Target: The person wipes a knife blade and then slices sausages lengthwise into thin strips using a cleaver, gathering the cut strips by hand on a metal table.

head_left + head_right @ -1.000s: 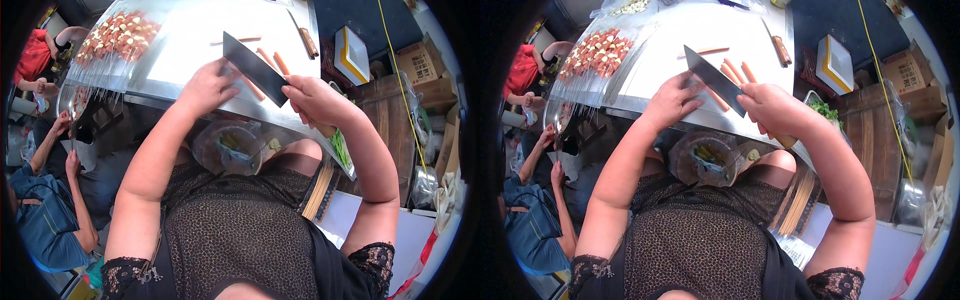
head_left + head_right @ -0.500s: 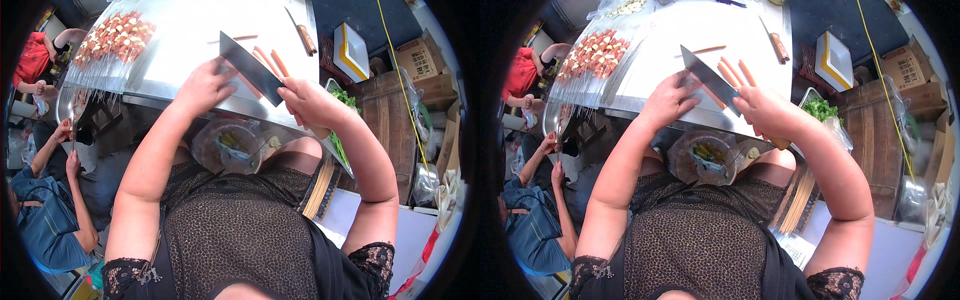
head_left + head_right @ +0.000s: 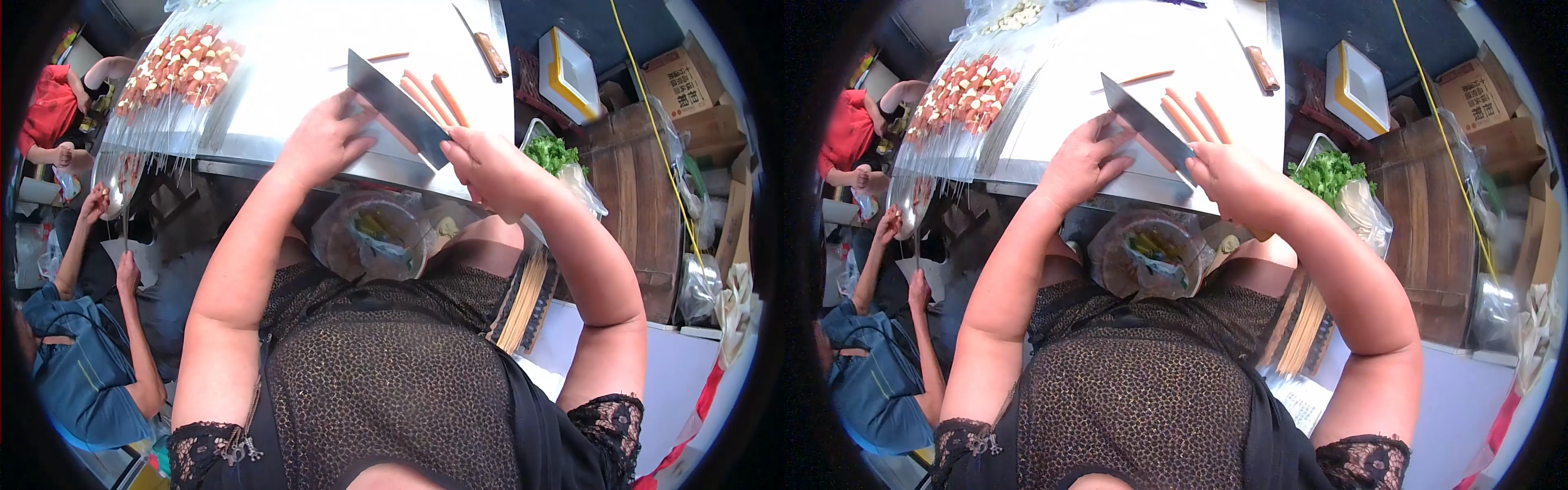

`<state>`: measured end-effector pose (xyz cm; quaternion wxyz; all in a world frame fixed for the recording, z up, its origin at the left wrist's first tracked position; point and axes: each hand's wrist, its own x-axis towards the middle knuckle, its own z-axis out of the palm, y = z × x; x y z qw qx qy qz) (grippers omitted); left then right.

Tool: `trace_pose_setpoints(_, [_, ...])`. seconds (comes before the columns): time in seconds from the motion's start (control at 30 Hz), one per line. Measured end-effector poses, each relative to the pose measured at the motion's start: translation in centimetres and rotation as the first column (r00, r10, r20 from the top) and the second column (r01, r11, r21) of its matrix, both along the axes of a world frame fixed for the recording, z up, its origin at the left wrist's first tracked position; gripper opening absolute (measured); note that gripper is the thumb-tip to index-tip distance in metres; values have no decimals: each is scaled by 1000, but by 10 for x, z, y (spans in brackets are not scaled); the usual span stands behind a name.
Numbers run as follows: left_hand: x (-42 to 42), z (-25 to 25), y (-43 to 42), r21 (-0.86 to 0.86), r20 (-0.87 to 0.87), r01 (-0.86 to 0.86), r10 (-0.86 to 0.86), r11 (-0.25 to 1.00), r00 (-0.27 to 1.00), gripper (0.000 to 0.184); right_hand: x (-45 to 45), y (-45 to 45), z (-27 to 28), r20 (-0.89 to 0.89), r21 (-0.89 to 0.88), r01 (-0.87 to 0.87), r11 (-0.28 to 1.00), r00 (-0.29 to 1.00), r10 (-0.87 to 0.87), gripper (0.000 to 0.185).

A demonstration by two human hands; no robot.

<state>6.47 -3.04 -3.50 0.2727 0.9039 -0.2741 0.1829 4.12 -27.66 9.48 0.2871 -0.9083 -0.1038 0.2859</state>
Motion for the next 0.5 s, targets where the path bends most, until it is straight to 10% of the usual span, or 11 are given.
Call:
trace_pose_setpoints(0.33, [7,11,-2,264,-99,-15,43,964,994,51,-1,-20,-28,-9,458,342,820,925,-381,28])
trace_pose_setpoints(0.5, [-4,22,-19,46,-46,-100,102,994,994,36,-7,-39,-25,-29,542,388,745,896,-444,27])
